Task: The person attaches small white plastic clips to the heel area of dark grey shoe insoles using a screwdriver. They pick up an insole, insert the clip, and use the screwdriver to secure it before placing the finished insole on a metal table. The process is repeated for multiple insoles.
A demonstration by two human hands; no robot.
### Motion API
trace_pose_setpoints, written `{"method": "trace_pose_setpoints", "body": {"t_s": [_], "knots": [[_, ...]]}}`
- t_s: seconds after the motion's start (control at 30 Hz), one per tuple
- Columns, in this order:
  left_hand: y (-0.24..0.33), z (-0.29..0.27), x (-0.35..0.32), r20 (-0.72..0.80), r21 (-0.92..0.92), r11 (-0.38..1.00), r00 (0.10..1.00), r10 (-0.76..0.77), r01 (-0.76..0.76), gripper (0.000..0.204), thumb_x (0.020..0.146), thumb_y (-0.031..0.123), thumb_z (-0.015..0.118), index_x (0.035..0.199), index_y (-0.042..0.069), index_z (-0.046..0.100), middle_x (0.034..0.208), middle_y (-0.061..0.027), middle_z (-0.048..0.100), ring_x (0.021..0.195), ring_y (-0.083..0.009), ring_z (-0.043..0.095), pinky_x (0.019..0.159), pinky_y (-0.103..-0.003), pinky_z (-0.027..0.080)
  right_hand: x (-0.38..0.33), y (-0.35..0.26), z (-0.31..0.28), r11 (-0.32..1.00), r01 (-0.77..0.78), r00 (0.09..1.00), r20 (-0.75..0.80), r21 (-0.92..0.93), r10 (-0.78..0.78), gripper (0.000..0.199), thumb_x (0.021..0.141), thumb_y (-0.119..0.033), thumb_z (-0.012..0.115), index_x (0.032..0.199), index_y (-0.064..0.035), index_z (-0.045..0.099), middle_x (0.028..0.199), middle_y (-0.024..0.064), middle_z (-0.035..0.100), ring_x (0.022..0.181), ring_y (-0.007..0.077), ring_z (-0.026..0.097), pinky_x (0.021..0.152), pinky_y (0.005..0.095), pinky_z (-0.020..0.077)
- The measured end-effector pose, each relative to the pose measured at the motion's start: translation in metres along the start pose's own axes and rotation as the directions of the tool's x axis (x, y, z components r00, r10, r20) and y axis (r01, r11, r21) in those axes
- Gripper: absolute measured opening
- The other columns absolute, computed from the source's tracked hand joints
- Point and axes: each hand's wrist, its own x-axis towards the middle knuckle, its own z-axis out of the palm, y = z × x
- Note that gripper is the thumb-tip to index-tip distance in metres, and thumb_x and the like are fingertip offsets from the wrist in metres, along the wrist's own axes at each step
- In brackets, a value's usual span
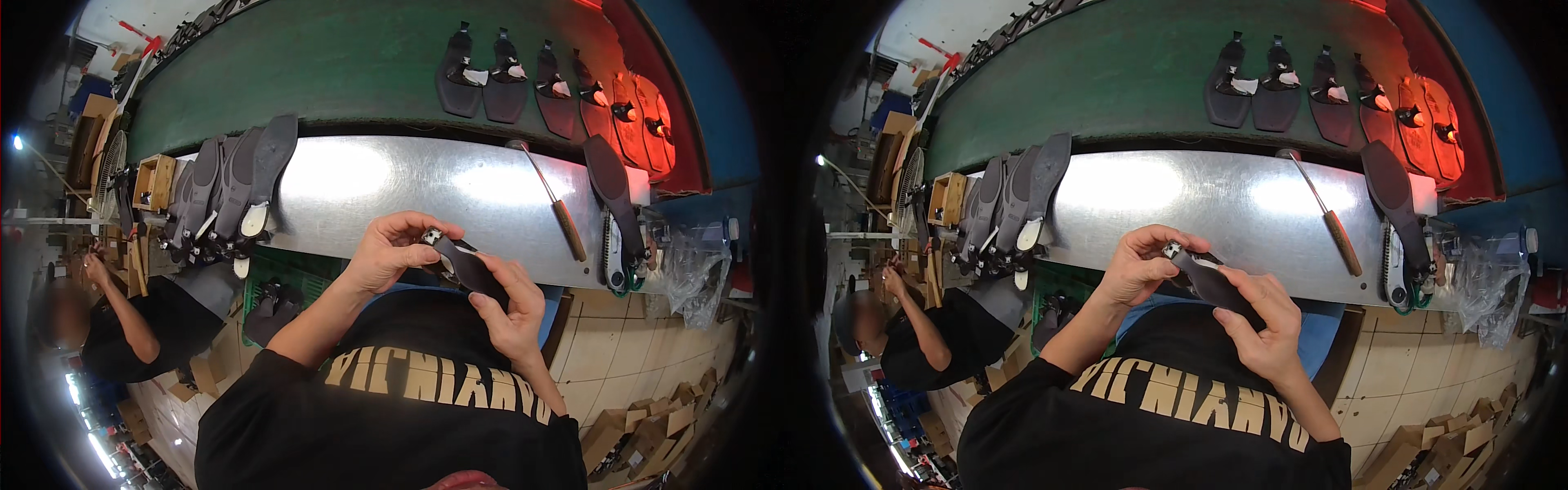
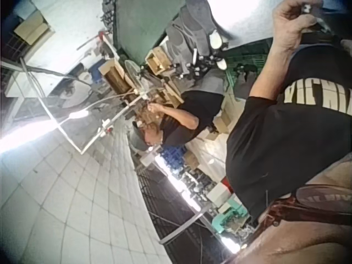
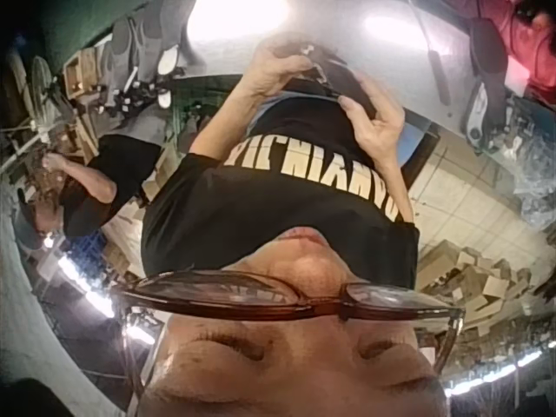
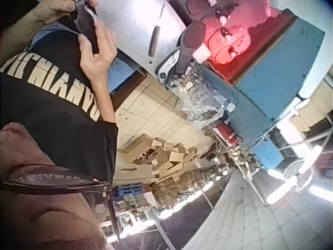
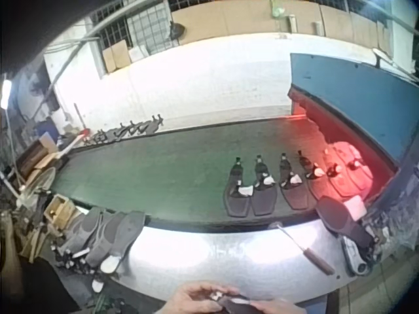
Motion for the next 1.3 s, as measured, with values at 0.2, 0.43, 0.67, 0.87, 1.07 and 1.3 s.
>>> {"method": "trace_pose_setpoints", "body": {"t_s": [0.2,0.43,0.67,0.87,1.07,1.3], "knots": [[0.001,-0.001,0.0,-0.018,0.019,0.999,0.999,-0.03,0.031,0.032,0.073,-0.004,0.072,0.103,0.001,0.065,0.112,-0.0227,0.064,0.103,-0.0278,0.065,0.089,-0.041,0.056,0.001,0.004,0.0,1.0,-0.012,1.0,0.004,0.021,0.011,0.043,0.071,0.001,0.07,0.114,0.0016,0.064,0.099,0.013,0.068,0.084,0.0238,0.061,0.079,0.0314,0.046],[0.002,-0.002,0.001,-0.004,0.037,0.999,1.0,-0.015,0.016,0.031,0.072,-0.004,0.073,0.102,0.0,0.066,0.113,-0.0225,0.064,0.104,-0.0284,0.065,0.09,-0.041,0.055,0.002,0.003,0.0,0.999,-0.029,0.999,0.018,0.04,0.028,0.043,0.073,0.001,0.069,0.115,0.0019,0.064,0.098,0.0134,0.068,0.084,0.0238,0.061,0.08,0.0315,0.046],[0.004,0.0,0.0,0.003,0.078,0.997,1.0,0.027,-0.027,0.033,0.07,-0.003,0.074,0.102,0.0,0.067,0.113,-0.0225,0.065,0.103,-0.0275,0.065,0.091,-0.04,0.054,0.0,0.0,0.0,0.998,-0.047,0.999,0.019,0.037,0.046,0.043,0.074,0.002,0.068,0.117,0.0015,0.063,0.096,0.0131,0.067,0.084,0.0232,0.062,0.08,0.0305,0.0465],[0.004,0.002,-0.002,0.052,0.186,0.969,0.986,0.158,-0.165,0.031,0.069,-0.002,0.075,0.1,-0.002,0.069,0.111,-0.0238,0.065,0.103,-0.0277,0.065,0.091,-0.038,0.052,0.004,-0.01,-0.004,0.997,-0.022,0.999,0.044,-0.067,0.025,0.044,0.073,0.003,0.068,0.116,0.0,0.064,0.088,0.0124,0.065,0.08,0.0228,0.061,0.074,0.0297,0.0471],[0.001,-0.003,0.0,0.167,0.255,0.914,0.945,0.28,-0.316,0.032,0.067,-0.006,0.074,0.099,-0.003,0.07,0.11,-0.0272,0.065,0.1,-0.0308,0.067,0.089,-0.039,0.054,0.012,-0.023,-0.012,0.985,0.05,0.995,0.09,-0.164,-0.036,0.043,0.071,0.002,0.069,0.113,-0.0003,0.065,0.082,0.0119,0.062,0.072,0.0248,0.059,0.065,0.0319,0.047],[0.007,-0.005,-0.003,0.273,0.305,0.901,0.935,0.228,-0.309,0.04,0.066,-0.01,0.067,0.104,0.0,0.071,0.116,-0.0319,0.06,0.103,-0.0351,0.066,0.088,-0.04,0.055,0.014,-0.026,-0.015,0.963,0.128,0.987,0.121,-0.235,-0.102,0.044,0.07,-0.001,0.071,0.113,-0.0011,0.064,0.079,0.0109,0.059,0.067,0.0258,0.056,0.06,0.0343,0.0457]]}}
